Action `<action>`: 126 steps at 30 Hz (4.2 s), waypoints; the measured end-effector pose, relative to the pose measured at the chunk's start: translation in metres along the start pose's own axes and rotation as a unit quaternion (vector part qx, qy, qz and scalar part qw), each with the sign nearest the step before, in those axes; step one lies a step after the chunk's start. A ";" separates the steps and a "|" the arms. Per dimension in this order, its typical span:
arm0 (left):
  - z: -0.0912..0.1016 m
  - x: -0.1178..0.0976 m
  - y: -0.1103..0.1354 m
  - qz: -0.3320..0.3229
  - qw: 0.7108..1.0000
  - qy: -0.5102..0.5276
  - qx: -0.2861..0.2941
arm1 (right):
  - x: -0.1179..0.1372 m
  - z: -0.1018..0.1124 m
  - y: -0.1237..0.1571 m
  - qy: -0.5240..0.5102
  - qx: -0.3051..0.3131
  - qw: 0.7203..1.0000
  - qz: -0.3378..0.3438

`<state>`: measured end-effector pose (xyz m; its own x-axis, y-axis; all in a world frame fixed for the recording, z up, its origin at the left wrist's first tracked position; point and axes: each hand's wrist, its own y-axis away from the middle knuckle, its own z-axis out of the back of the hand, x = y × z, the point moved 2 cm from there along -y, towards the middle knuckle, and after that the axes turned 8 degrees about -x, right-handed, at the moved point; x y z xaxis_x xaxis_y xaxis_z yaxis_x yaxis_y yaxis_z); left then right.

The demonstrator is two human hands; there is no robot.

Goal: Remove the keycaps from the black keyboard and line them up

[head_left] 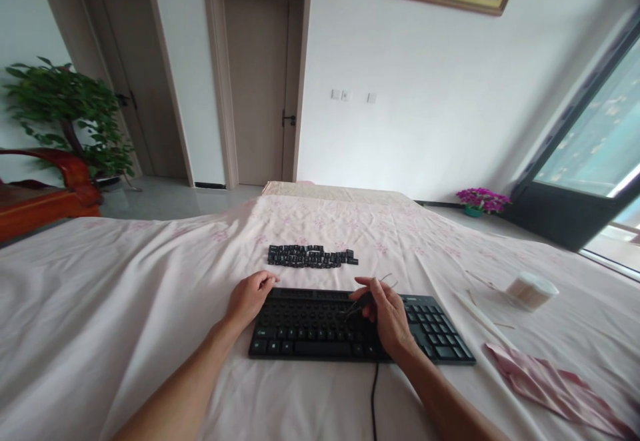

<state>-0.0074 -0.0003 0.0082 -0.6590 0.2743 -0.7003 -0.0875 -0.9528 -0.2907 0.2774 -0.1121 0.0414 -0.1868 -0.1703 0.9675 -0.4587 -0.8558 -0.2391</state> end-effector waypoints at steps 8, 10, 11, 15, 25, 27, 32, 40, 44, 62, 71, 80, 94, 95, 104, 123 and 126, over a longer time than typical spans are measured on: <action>0.002 -0.003 0.002 0.007 1.000 -0.024 0.004 | 0.005 0.003 0.003 -0.001 -0.044 0.999 0.023; 0.003 -0.004 0.002 0.008 0.999 -0.035 0.007 | 0.007 0.003 0.004 0.008 -0.044 0.999 0.028; 0.004 -0.004 0.002 0.005 0.999 -0.038 0.008 | 0.007 0.003 0.004 0.014 -0.045 0.998 0.030; 0.004 -0.003 0.002 -0.006 0.999 -0.039 0.014 | 0.006 0.003 0.005 0.030 -0.056 0.997 0.039; 0.003 -0.003 0.003 -0.005 0.999 -0.045 0.005 | 0.001 0.002 0.004 0.026 -0.035 0.998 0.038; 0.003 -0.003 0.003 -0.003 0.999 -0.045 0.006 | 0.002 0.001 0.004 0.014 -0.030 0.999 0.039; 0.004 -0.003 0.003 0.007 0.999 -0.046 0.007 | 0.005 -0.003 0.006 -0.022 0.010 0.999 0.026; 0.003 -0.001 0.002 -0.004 0.999 -0.048 0.002 | 0.011 -0.005 0.009 -0.022 0.052 0.998 0.025; 0.001 0.001 0.001 -0.008 0.999 -0.042 0.001 | 0.015 -0.007 0.011 -0.028 0.111 0.993 0.033; 0.000 0.003 0.000 -0.005 1.000 -0.030 0.002 | 0.026 -0.020 0.023 -0.028 0.202 0.978 0.051; 0.003 0.000 0.002 -0.008 0.999 -0.034 -0.001 | 0.020 -0.028 0.028 -0.017 0.219 0.975 0.038; 0.003 -0.001 0.002 -0.018 0.999 -0.033 -0.004 | 0.021 -0.037 0.032 -0.023 0.252 0.967 0.027; 0.002 -0.001 0.002 -0.017 0.999 -0.028 -0.005 | 0.025 -0.054 0.042 -0.046 0.268 0.962 0.019; 0.003 -0.001 0.002 -0.014 0.999 -0.029 -0.004 | 0.026 -0.054 0.042 -0.052 0.267 0.962 0.019; 0.004 -0.003 0.002 -0.008 1.000 -0.030 -0.005 | 0.025 -0.064 0.047 -0.074 0.295 0.953 -0.004; 0.004 -0.003 0.003 -0.017 1.000 -0.020 -0.007 | 0.037 -0.073 0.058 -0.132 0.335 0.933 -0.008; 0.004 -0.004 0.002 -0.008 1.000 -0.017 -0.004 | 0.042 -0.067 0.050 -0.112 0.280 0.954 0.007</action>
<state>-0.0081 -0.0041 0.0125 -0.6827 0.2846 -0.6729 -0.0924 -0.9473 -0.3068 0.1886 -0.1292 0.0648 0.0290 -0.2302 0.9727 0.0893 -0.9686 -0.2319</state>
